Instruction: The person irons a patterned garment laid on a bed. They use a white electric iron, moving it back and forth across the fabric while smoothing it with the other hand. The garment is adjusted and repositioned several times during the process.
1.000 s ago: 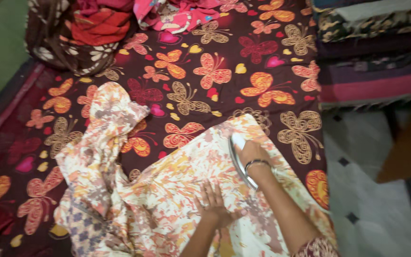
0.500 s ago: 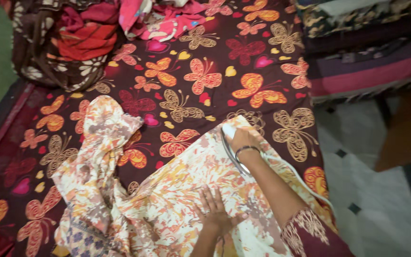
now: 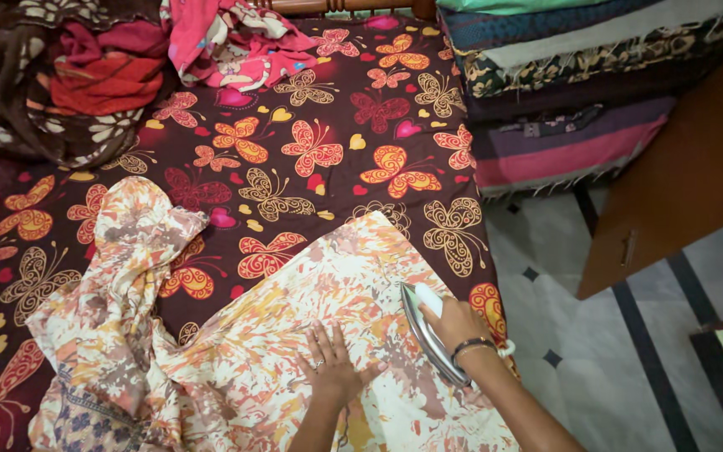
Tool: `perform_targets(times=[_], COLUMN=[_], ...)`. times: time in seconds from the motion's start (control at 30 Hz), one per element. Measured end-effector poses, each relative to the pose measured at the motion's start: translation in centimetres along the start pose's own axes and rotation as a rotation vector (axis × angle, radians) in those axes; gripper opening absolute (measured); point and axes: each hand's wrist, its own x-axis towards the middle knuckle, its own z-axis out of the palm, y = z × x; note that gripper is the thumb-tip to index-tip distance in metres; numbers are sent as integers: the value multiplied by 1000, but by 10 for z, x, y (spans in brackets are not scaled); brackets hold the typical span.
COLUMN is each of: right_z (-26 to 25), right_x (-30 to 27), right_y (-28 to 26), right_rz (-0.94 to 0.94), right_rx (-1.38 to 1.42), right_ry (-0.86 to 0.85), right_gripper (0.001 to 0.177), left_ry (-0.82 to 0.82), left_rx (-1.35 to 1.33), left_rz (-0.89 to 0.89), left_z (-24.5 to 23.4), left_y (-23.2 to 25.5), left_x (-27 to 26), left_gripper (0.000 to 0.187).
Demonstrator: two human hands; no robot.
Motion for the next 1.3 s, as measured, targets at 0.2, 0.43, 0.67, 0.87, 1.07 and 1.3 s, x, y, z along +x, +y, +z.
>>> perform_targets(times=[0.2, 0.43, 0.67, 0.87, 1.07, 1.3], right_z=[9, 17, 21, 20, 14, -2], right_x=[61, 160, 203, 167, 66, -20], right_y=[-28, -93, -130, -98, -24, 21], right_rz=[-20, -115, -113, -64, -64, -6], right_rx=[-24, -45, -21, -27, -41, -47], right_ry=[21, 62, 46, 12, -13, 13], right_gripper=[60, 60, 58, 60, 62, 60], left_ry=[-61, -113, -133, -110, -89, -62], left_rx=[-26, -44, -43, -12, -19, -29], left_rz=[-11, -25, -23, -17, -23, -13], left_z=[-4, -10, -13, -7, -7, -5], left_y=[0, 1, 0, -1, -1, 0], left_x=[4, 5, 6, 8, 7, 3], left_gripper=[141, 142, 142, 139, 138, 139])
